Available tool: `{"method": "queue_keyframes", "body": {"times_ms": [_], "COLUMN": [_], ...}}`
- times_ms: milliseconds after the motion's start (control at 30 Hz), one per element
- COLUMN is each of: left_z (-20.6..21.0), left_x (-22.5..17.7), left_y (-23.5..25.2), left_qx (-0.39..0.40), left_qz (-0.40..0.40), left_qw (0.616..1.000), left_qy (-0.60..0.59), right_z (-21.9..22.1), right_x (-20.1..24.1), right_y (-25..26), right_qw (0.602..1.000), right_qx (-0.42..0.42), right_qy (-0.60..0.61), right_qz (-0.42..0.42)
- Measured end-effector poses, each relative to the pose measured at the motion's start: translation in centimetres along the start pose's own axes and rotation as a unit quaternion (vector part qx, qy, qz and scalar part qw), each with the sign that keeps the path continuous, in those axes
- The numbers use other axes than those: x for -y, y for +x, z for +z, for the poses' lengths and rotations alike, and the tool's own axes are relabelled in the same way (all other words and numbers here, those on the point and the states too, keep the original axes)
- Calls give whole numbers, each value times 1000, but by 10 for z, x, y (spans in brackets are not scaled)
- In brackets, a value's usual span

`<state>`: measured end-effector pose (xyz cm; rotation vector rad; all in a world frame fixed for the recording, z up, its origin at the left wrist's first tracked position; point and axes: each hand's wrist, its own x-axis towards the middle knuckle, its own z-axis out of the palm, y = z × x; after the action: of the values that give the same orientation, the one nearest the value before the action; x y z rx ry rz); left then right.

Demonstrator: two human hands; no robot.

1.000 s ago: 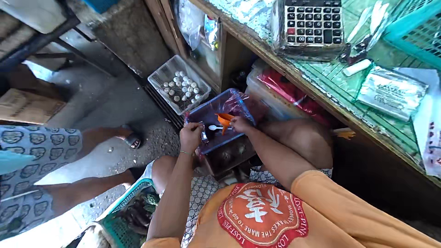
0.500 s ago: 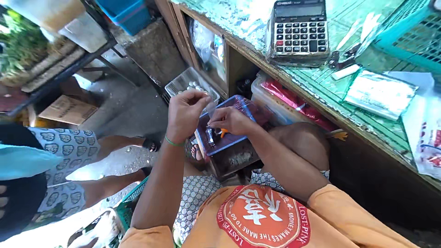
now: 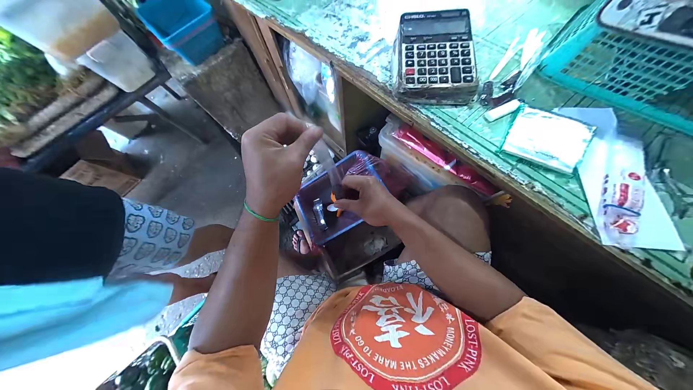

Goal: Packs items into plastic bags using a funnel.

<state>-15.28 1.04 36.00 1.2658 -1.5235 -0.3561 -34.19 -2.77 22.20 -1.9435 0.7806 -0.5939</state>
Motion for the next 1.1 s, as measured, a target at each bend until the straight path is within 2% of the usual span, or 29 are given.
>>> {"method": "queue_keyframes", "body": {"times_ms": [100,233,467,633,767,867,1100], "left_z": [-4,1,-7,-4,-2,-4,-13], "left_x": [-8,-16,-18,-26,-31,-36,-46], "left_y": [2,6,19,14,13,14,23], "left_qx": [30,7,-26,-26,-34,-37,-7], "left_qz": [22,19,25,40,47,51,94], "left_qw": [999,1000,999,998,997,997,995], "left_qy": [-36,9,-15,-48,-48,-52,-4], "right_z": [-5,-11,-22,-17,-16,-12,-21], "right_x": [4,11,20,28,29,27,25], "right_y": [-4,-7,-15,-17,-18,-18,-16], "right_qw": [999,999,987,990,990,988,994], "right_qx": [-12,-18,33,-28,-22,-50,-89], "right_qy": [34,39,154,130,139,144,59], "right_qz": [18,24,35,34,21,17,7]}}
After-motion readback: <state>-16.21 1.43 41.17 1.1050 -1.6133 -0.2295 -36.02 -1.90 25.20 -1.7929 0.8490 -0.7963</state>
